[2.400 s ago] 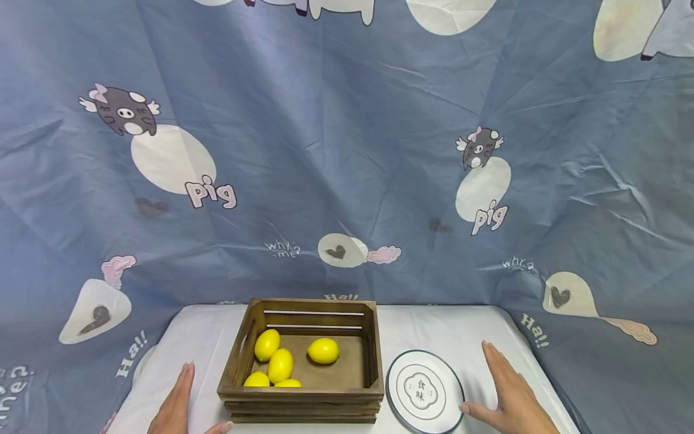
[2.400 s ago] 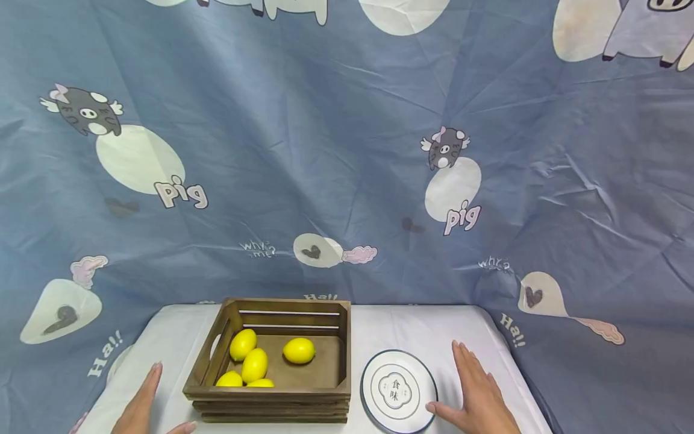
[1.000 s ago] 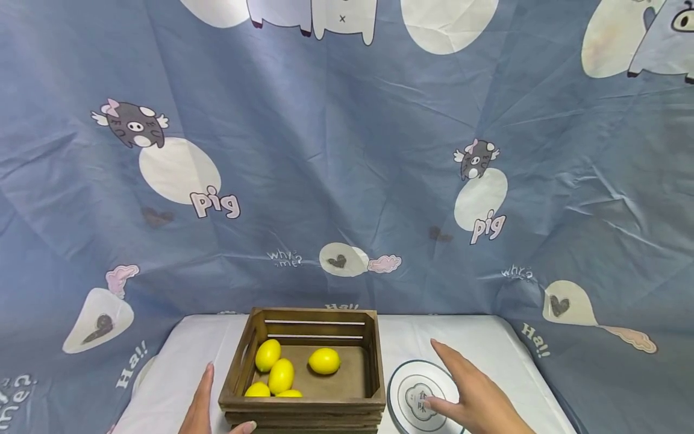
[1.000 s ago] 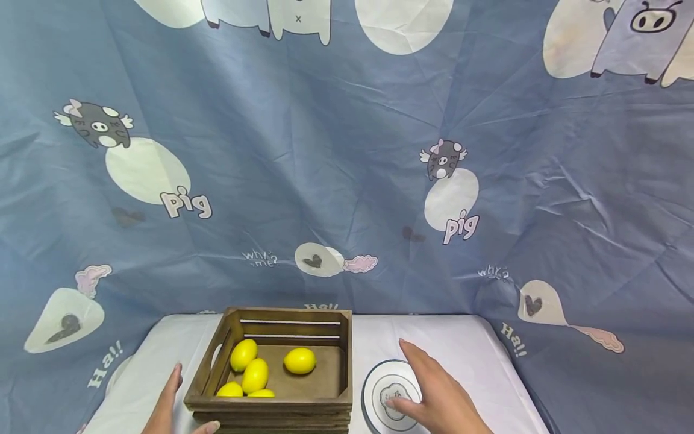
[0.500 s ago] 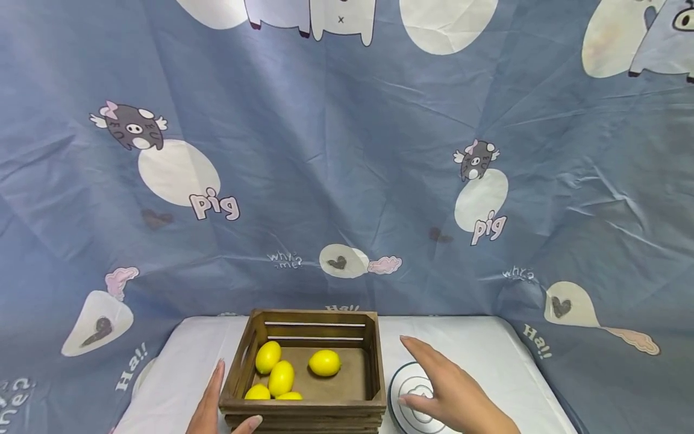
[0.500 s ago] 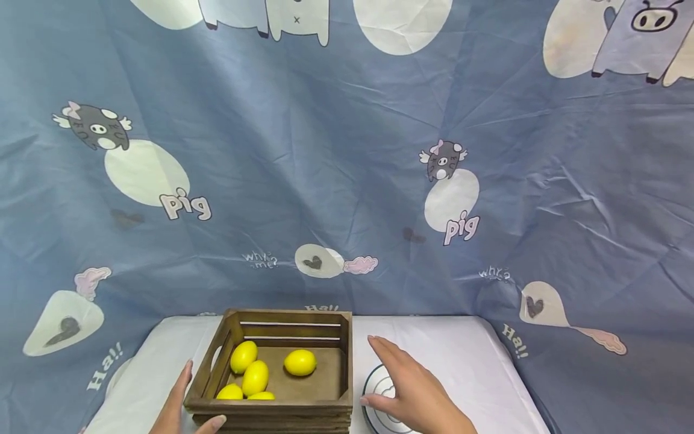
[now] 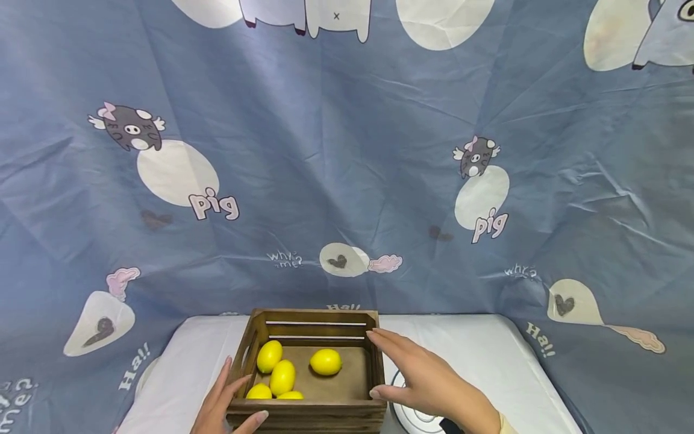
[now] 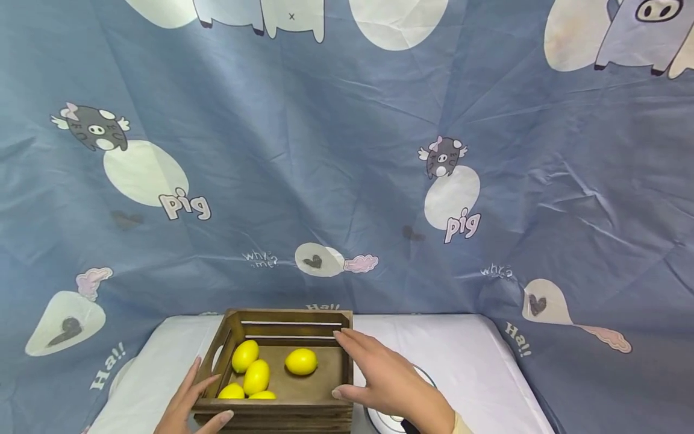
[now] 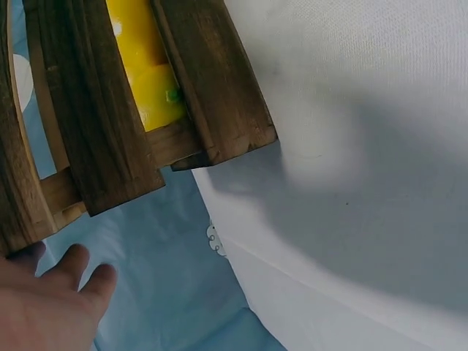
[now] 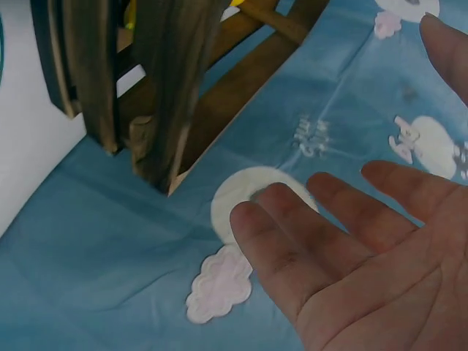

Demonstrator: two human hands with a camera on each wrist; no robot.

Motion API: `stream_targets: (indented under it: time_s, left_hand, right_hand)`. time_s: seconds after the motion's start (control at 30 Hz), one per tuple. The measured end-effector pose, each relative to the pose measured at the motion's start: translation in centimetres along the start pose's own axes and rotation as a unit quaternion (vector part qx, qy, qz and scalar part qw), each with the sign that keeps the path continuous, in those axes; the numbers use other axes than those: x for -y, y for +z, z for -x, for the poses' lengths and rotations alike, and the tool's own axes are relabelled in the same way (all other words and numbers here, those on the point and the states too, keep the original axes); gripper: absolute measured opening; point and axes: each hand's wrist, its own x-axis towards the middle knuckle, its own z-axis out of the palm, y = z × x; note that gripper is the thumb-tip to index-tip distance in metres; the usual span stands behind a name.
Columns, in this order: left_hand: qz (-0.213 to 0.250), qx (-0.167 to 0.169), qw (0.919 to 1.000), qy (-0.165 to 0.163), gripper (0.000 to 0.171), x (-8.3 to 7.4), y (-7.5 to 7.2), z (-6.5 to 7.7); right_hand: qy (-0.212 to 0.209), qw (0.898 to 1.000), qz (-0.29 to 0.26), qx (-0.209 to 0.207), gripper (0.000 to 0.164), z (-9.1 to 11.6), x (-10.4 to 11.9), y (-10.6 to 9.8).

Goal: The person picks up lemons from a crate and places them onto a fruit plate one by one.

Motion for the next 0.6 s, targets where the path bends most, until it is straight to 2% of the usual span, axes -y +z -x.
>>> stream_targets:
  time_s: [0.17, 0.33, 0.43, 0.6]
  left_hand:
    - [-0.03, -0.055, 0.9974, 0.036, 0.062, 0.5, 0.7, -0.1]
    - [-0.031, -0.098, 0.9926, 0.065, 0.06, 1.0, 1.1, -0.1]
    - [-0.027, -0.111, 0.9911, 0.069, 0.055, 1.2, 1.3, -0.1]
    - [-0.018, -0.115, 0.9898, 0.082, 0.031, 1.5, 1.2, -0.6]
  right_hand:
    - [-0.021, 0.999, 0.005, 0.024, 0.085, -1.5, 0.6, 0.0]
    - [-0.028, 0.999, 0.01, 0.04, 0.083, -2.7, 0.9, 0.2]
    - [-0.032, 0.998, 0.006, 0.049, 0.082, -3.3, 1.0, 0.3]
    - [-0.049, 0.997, -0.024, 0.058, 0.08, -4.7, 0.8, 0.2]
